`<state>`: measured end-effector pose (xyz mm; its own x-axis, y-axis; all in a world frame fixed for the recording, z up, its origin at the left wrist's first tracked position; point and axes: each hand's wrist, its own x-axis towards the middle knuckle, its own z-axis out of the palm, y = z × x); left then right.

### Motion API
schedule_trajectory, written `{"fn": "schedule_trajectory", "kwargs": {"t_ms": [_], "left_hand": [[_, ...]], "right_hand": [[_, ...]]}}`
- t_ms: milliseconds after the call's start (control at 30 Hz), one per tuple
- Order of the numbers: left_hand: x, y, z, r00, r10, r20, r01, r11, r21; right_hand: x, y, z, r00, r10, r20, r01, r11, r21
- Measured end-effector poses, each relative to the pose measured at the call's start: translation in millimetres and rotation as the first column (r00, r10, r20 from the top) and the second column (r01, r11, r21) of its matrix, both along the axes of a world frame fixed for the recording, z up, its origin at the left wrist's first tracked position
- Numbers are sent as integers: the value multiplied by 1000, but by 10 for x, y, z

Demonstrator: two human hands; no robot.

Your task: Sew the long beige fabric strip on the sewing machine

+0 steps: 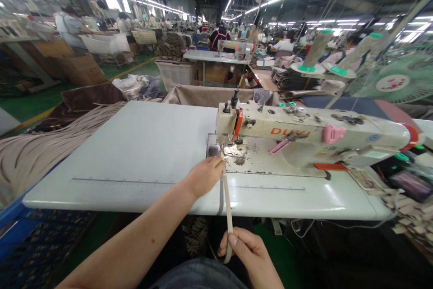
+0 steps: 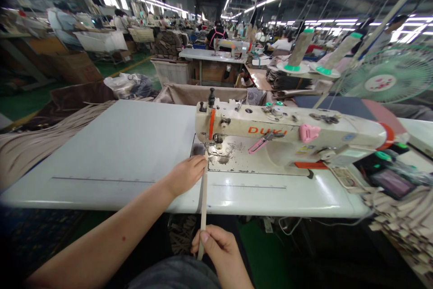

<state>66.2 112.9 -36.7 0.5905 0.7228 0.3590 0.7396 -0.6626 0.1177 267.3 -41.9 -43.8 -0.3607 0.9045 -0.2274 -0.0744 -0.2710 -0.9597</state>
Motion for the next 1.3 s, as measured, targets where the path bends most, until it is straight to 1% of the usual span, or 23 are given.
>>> {"fn": "schedule_trajectory", "kwargs": {"t_ms": [133,267,367,467,533,700,833,933,1067,1200,1300], "left_hand": [[1,-2,-2,999,-14,-38,14,1000,18],[-2,5,-25,998,-27,-56,28,1000,3],[1,12,-43,999,-19,-41,19,1000,5],[10,27,-58,1000,-10,-9,9,1000,-9],[16,40,-66,1000,-1,21,1,1000,-24],[24,61,-68,998,-2,65,3,1000,-19],[33,57,-51,996,25,81,-26,1000,12],[39,50,-46,999,37,38,-38,999,29],[31,26,-41,1000,22,-16,-22,999,28],[14,1,-1,1000,-5,-17,5,1000,17],[11,-2,25,1000,-7,2,7,1000,5]], "right_hand": [[7,-5,-53,1000,9,11,-9,1000,21],[10,-6,-84,1000,17,-2,-17,1000,24],[1,7,-26,1000,14,3,-14,1000,16],[-10,9,59,999,14,30,-13,1000,-23],[-12,2,79,999,17,29,-16,999,-47],[2,3,-16,999,42,23,-41,998,-48],[20,37,-70,995,98,36,-98,995,6],[30,57,-74,987,155,30,-156,986,49],[34,73,-58,982,174,74,-184,969,163],[14,94,-1,983,146,108,-169,952,255],[-17,104,17,988,55,146,-92,963,255]]}}
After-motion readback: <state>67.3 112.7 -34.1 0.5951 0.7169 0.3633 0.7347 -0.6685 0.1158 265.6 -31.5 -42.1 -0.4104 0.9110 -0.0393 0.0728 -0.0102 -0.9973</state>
